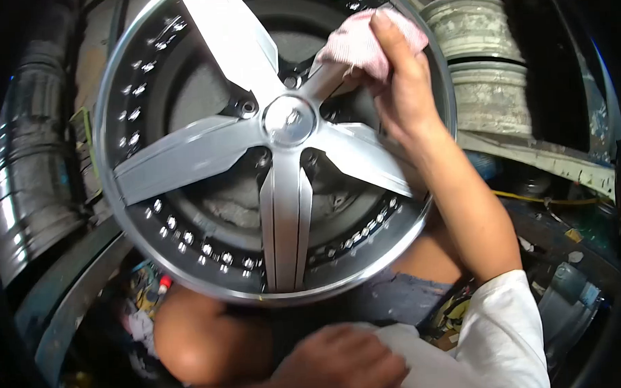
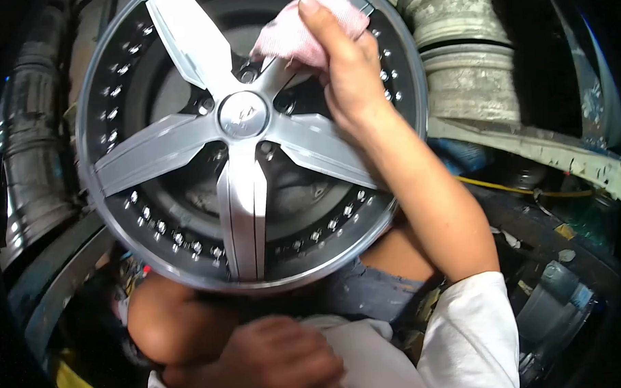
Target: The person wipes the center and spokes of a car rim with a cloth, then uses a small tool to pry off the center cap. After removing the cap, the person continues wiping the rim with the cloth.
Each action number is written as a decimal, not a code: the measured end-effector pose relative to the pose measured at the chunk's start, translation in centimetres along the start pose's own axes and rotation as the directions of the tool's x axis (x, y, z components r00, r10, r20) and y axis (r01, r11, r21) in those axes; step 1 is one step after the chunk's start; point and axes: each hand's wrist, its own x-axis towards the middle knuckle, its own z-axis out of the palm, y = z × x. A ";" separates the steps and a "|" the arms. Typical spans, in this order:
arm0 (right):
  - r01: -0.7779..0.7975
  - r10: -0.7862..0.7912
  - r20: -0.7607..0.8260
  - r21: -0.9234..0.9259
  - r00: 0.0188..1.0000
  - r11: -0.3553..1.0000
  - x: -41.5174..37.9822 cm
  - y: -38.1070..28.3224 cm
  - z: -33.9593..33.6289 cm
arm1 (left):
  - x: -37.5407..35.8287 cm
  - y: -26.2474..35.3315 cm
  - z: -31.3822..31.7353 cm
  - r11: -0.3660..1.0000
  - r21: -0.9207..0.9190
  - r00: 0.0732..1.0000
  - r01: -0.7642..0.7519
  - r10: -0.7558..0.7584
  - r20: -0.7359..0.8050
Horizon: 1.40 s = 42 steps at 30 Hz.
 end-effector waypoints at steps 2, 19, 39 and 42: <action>0.049 -0.047 -0.145 0.005 0.988 0.999 -0.5 -0.6 1.2 | 0.6 0.2 0.8 0.893 -0.424 0.969 0.151 -0.219 -0.116; 0.078 -0.050 -0.106 0.269 0.993 0.960 -2.8 -4.7 -3.4 | -0.9 0.3 3.4 0.549 -0.821 0.834 0.156 -0.518 -0.188; -0.129 0.303 -0.243 0.546 0.921 0.828 -2.6 -4.3 -1.8 | 7.9 -12.4 -8.9 0.407 0.558 0.690 0.723 -0.464 -0.555; -0.141 0.288 -0.222 0.510 0.931 0.849 -2.3 -3.4 -1.1 | 8.1 -12.8 -8.4 0.392 0.546 0.672 0.740 -0.446 -0.591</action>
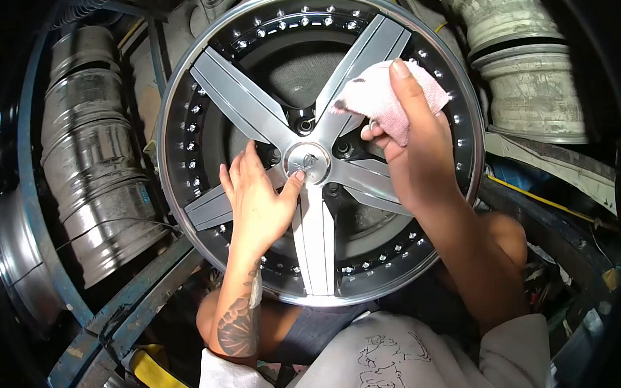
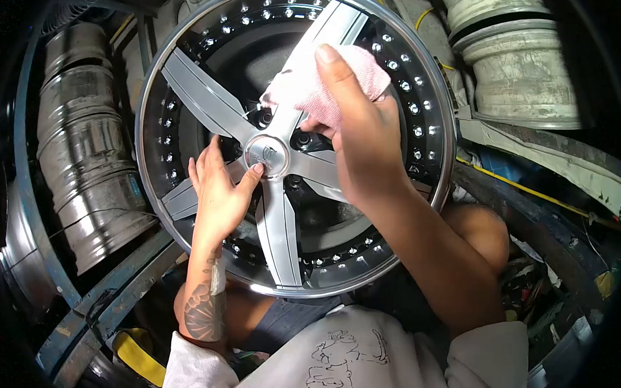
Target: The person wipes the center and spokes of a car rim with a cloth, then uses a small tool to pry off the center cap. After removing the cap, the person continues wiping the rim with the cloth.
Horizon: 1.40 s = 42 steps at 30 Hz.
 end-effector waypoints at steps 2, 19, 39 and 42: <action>0.013 -0.013 0.010 -0.033 1.000 0.999 0.2 0.6 0.2 | 0.2 0.4 0.1 0.999 -0.019 0.999 0.049 -0.049 0.010; 0.070 -0.058 0.095 -0.130 0.994 0.989 0.1 1.6 0.4 | 0.3 0.6 0.6 0.997 -0.011 0.997 0.077 -0.077 -0.011; 0.112 -0.091 0.169 -0.120 0.981 0.986 -0.4 0.8 0.5 | -0.8 0.4 -4.0 0.696 -0.705 0.966 0.137 -0.250 -0.059; 0.124 -0.108 0.158 -0.094 0.981 0.988 -0.8 0.7 0.8 | -2.3 -1.6 -5.6 0.672 -0.739 0.974 0.046 -0.193 -0.115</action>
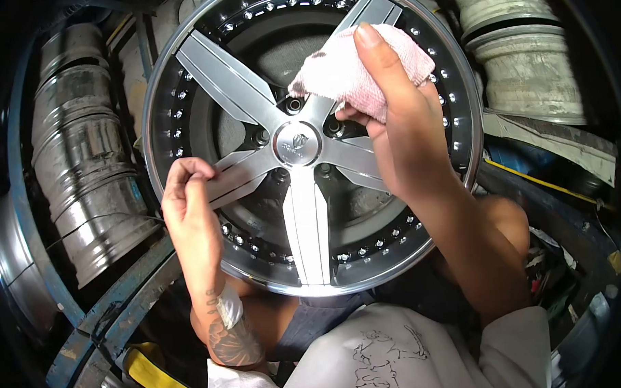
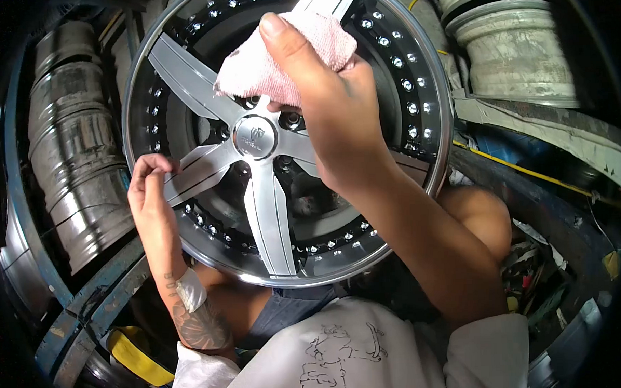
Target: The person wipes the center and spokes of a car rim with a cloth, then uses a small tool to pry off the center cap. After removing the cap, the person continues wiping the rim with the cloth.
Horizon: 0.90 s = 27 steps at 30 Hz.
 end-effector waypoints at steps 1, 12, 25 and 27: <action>-0.002 0.002 -0.018 0.008 1.000 1.000 -0.2 -0.1 0.2 | -0.6 0.0 -0.2 0.999 -0.030 0.998 0.019 -0.021 -0.054; 0.041 -0.034 -0.083 0.090 0.996 0.995 -2.8 -0.2 3.1 | -10.5 1.8 -0.8 0.929 0.361 0.980 -0.076 0.003 0.200; 0.232 -0.231 0.024 -0.162 0.973 0.959 -5.5 -3.3 -4.0 | -24.8 9.7 5.5 0.647 -0.755 0.399 -0.106 0.723 0.564; 0.147 -0.145 0.022 -0.135 0.989 0.980 -5.6 -3.6 -4.3 | -26.3 12.4 6.4 0.472 -0.881 0.414 -0.004 0.803 0.429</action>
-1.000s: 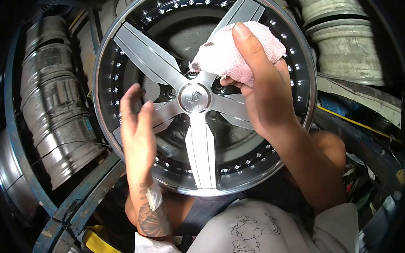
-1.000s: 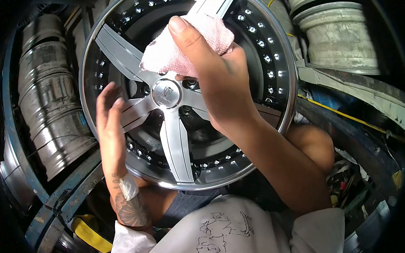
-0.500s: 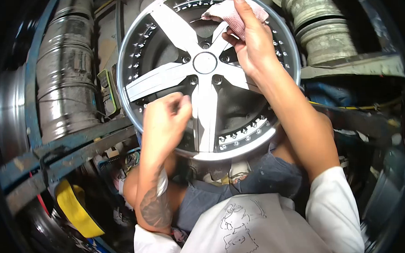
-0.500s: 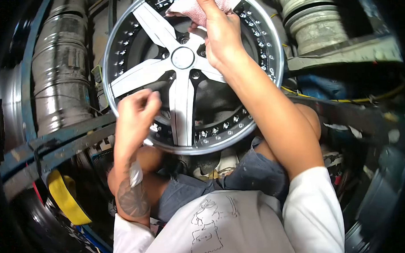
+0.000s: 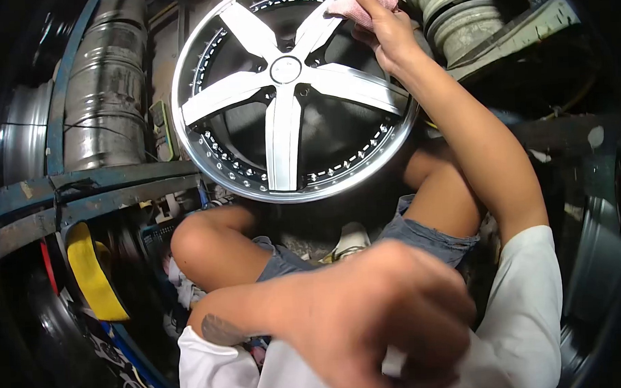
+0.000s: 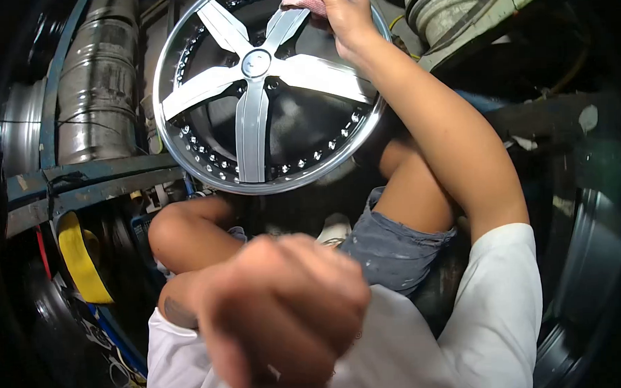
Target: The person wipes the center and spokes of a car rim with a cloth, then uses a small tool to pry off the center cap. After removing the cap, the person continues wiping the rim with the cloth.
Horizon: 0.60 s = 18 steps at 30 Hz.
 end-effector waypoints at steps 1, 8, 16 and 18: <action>-0.009 0.007 0.069 0.019 0.998 1.000 1.0 0.1 -0.2 | 0.9 0.1 0.5 0.998 -0.047 0.998 -0.046 0.048 0.034; -0.143 0.132 0.308 0.014 0.942 0.990 3.8 2.4 2.4 | -0.4 -1.9 -3.9 0.933 0.082 0.937 -0.350 0.349 0.028; -0.135 0.248 0.490 -0.254 0.836 0.958 6.8 6.8 2.5 | -6.7 3.5 -26.1 0.243 0.651 0.694 0.719 -0.303 -0.654; -0.049 0.206 0.484 -0.318 0.850 0.947 7.6 7.0 2.6 | -6.3 2.5 -29.3 -0.036 0.805 0.800 0.592 -0.099 -0.592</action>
